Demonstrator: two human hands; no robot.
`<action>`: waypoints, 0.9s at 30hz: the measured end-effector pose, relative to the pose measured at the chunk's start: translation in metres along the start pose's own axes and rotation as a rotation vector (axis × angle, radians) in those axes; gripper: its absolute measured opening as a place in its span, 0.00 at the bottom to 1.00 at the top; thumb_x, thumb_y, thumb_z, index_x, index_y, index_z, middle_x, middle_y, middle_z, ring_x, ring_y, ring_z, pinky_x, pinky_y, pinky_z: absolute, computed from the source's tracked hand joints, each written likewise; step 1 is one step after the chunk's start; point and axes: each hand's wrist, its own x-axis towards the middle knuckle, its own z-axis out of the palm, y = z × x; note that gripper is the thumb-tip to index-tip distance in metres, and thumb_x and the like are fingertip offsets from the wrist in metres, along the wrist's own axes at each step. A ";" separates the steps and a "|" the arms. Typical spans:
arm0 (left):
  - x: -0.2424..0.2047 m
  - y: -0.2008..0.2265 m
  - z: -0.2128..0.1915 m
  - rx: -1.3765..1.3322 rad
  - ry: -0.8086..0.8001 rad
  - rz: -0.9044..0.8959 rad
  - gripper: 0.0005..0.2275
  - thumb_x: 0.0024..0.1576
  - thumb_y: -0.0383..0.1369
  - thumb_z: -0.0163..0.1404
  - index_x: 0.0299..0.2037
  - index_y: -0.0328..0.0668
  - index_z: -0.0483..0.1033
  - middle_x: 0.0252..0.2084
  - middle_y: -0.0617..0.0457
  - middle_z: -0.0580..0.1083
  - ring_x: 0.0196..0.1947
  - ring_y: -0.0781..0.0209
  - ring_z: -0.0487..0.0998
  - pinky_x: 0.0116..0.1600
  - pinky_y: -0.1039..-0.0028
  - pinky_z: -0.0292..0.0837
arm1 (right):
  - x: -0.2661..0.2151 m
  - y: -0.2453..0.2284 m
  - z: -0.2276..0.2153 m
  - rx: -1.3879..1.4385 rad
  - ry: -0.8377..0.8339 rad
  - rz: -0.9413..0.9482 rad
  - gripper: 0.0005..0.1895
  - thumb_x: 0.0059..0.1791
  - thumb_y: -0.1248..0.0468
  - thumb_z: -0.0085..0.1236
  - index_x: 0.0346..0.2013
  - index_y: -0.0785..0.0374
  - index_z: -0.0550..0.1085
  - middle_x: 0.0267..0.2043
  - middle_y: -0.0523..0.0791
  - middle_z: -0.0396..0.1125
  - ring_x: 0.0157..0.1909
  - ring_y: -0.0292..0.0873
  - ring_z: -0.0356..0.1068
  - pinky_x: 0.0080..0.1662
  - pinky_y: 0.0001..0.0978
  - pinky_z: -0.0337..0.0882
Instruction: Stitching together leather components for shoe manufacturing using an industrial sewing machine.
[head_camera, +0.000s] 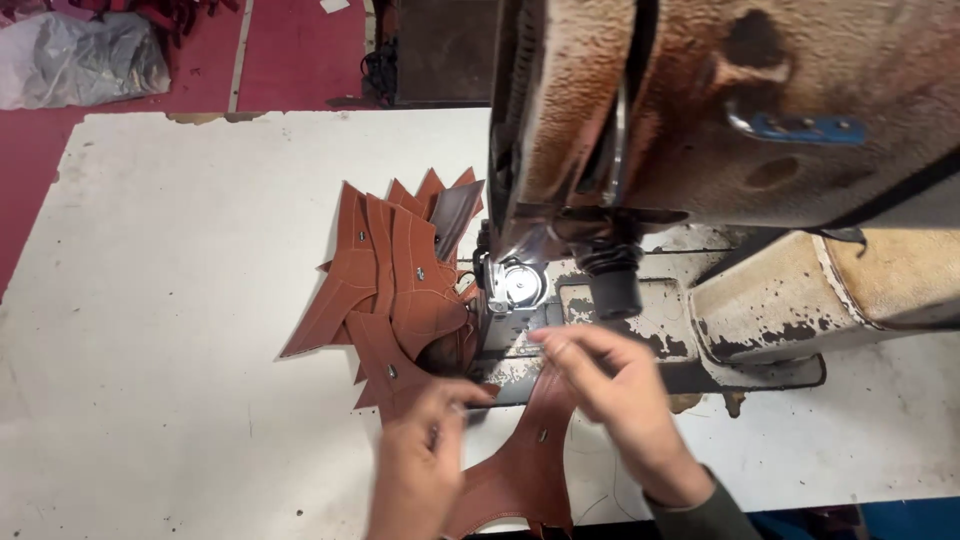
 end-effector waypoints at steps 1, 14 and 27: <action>-0.009 -0.013 -0.001 0.301 -0.076 0.028 0.10 0.60 0.28 0.44 0.45 0.43 0.80 0.28 0.50 0.79 0.24 0.63 0.85 0.31 0.69 0.77 | -0.006 0.001 0.004 0.027 -0.098 0.063 0.13 0.52 0.61 0.54 0.47 0.62 0.81 0.18 0.35 0.56 0.18 0.28 0.53 0.22 0.23 0.50; -0.008 0.018 0.053 0.709 -0.280 0.111 0.15 0.65 0.42 0.45 0.41 0.40 0.80 0.20 0.40 0.75 0.26 0.44 0.80 0.32 0.59 0.70 | -0.077 0.123 -0.036 -0.069 -0.260 0.049 0.15 0.51 0.70 0.51 0.47 0.69 0.82 0.28 0.38 0.67 0.29 0.28 0.61 0.33 0.23 0.64; -0.045 -0.007 0.045 0.642 -0.173 -0.132 0.23 0.56 0.48 0.50 0.58 0.49 0.78 0.38 0.45 0.83 0.40 0.55 0.84 0.46 0.67 0.77 | -0.030 0.115 -0.116 -1.735 0.117 -0.929 0.28 0.52 0.64 0.51 0.65 0.75 0.64 0.66 0.55 0.66 0.49 0.51 0.81 0.35 0.37 0.75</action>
